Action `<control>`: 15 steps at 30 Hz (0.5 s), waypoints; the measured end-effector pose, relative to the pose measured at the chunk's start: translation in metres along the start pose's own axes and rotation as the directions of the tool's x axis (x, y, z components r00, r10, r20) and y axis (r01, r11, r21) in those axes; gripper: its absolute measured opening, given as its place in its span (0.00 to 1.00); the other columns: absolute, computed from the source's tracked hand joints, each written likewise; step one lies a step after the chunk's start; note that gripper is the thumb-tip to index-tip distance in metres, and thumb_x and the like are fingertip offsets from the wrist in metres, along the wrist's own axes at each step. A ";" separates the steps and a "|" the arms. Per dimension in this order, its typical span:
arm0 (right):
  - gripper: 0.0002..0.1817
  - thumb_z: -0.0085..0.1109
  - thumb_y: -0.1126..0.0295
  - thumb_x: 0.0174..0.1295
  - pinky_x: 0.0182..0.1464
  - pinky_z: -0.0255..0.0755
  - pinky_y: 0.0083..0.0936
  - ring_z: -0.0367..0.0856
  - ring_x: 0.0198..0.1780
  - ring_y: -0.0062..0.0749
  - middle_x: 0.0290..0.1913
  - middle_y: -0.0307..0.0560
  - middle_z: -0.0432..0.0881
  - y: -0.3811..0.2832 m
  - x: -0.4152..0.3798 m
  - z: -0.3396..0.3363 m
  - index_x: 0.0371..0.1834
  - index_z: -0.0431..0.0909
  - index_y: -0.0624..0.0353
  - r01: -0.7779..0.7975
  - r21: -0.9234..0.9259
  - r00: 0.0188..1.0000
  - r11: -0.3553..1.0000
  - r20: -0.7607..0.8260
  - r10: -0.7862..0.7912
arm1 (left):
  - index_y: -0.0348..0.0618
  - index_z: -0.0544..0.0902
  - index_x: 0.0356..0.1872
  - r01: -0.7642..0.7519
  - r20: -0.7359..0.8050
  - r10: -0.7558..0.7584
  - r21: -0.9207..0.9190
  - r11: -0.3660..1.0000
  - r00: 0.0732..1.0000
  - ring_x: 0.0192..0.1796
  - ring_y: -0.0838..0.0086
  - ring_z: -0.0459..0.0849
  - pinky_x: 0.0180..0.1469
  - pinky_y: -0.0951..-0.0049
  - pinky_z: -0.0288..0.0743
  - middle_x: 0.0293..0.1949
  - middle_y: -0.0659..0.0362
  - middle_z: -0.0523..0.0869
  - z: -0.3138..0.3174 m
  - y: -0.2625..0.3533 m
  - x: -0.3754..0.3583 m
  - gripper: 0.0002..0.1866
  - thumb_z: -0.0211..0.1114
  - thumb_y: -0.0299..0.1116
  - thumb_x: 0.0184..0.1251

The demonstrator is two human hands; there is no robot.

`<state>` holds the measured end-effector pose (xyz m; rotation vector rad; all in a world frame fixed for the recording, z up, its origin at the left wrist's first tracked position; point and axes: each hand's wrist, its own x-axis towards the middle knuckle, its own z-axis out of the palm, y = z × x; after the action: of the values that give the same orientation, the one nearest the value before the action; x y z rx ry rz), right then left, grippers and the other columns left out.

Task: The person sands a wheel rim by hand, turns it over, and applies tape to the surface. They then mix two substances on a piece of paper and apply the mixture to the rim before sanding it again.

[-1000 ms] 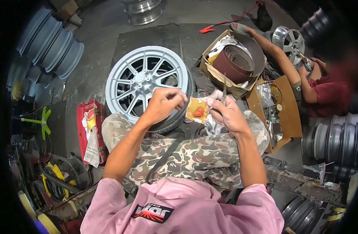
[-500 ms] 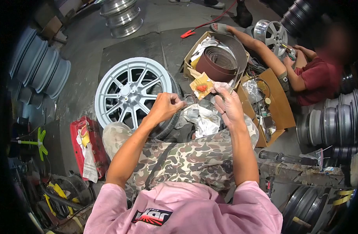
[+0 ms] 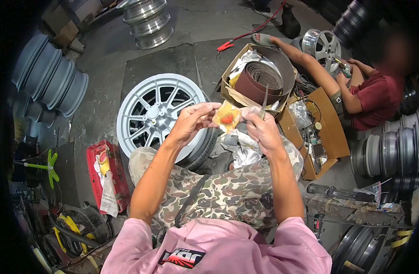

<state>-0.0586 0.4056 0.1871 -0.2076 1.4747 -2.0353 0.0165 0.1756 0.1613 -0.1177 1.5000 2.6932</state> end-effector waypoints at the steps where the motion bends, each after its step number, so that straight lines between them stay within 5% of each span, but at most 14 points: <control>1: 0.06 0.61 0.70 0.72 0.17 0.47 0.13 0.56 0.15 0.06 0.20 0.26 0.72 0.002 0.001 0.000 0.43 0.82 0.62 -0.024 -0.056 0.999 0.998 0.040 0.027 | 0.29 0.83 0.58 -0.001 -0.004 0.001 0.000 1.000 1.000 0.46 0.72 0.89 0.53 0.73 0.84 0.48 0.52 0.89 -0.003 0.002 0.000 0.18 0.60 0.35 0.80; 5: 0.05 0.63 0.71 0.70 0.18 0.44 0.14 0.55 0.16 0.06 0.19 0.22 0.69 0.001 -0.001 0.010 0.41 0.86 0.60 -0.037 -0.291 0.999 0.956 0.010 0.041 | 0.32 0.85 0.58 0.052 0.076 -0.068 0.196 0.979 0.995 0.43 0.78 0.88 0.47 0.77 0.82 0.45 0.56 0.91 -0.014 0.011 -0.004 0.19 0.68 0.35 0.74; 6: 0.07 0.63 0.70 0.70 0.21 0.52 0.11 0.63 0.19 0.06 0.28 0.32 0.82 0.001 0.000 0.005 0.42 0.86 0.62 -0.048 -0.350 0.998 0.936 0.031 0.063 | 0.32 0.85 0.58 0.068 0.103 -0.103 0.297 0.953 0.989 0.43 0.79 0.87 0.47 0.77 0.82 0.44 0.57 0.91 -0.013 0.018 -0.007 0.19 0.69 0.34 0.73; 7: 0.07 0.63 0.70 0.70 0.21 0.52 0.11 0.63 0.19 0.06 0.28 0.32 0.82 0.001 0.000 0.006 0.42 0.86 0.62 -0.049 -0.348 0.998 0.936 0.027 0.062 | 0.33 0.85 0.59 0.084 0.125 -0.144 0.394 0.915 0.982 0.42 0.80 0.87 0.48 0.78 0.82 0.43 0.58 0.90 -0.012 0.021 -0.009 0.19 0.70 0.33 0.72; 10: 0.08 0.64 0.72 0.69 0.41 0.72 0.16 0.79 0.38 0.14 0.35 0.36 0.87 0.010 0.001 0.007 0.43 0.88 0.64 0.094 -0.528 0.988 0.844 0.152 -0.015 | 0.33 0.84 0.58 0.056 0.181 -0.142 0.411 0.910 0.973 0.40 0.82 0.86 0.45 0.79 0.81 0.41 0.60 0.89 -0.013 0.012 -0.011 0.19 0.71 0.31 0.70; 15: 0.07 0.67 0.71 0.66 0.42 0.72 0.19 0.76 0.38 0.14 0.34 0.34 0.85 0.009 0.001 0.017 0.40 0.86 0.64 0.112 -0.594 0.983 0.797 0.181 -0.004 | 0.32 0.84 0.47 0.138 0.160 -0.230 0.446 0.885 0.960 0.37 0.81 0.87 0.44 0.78 0.82 0.36 0.59 0.90 -0.003 0.006 -0.009 0.13 0.72 0.30 0.69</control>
<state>-0.0481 0.3899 0.1847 -0.6777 1.9800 -1.4737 0.0249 0.1697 0.1650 0.0406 1.8611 2.0923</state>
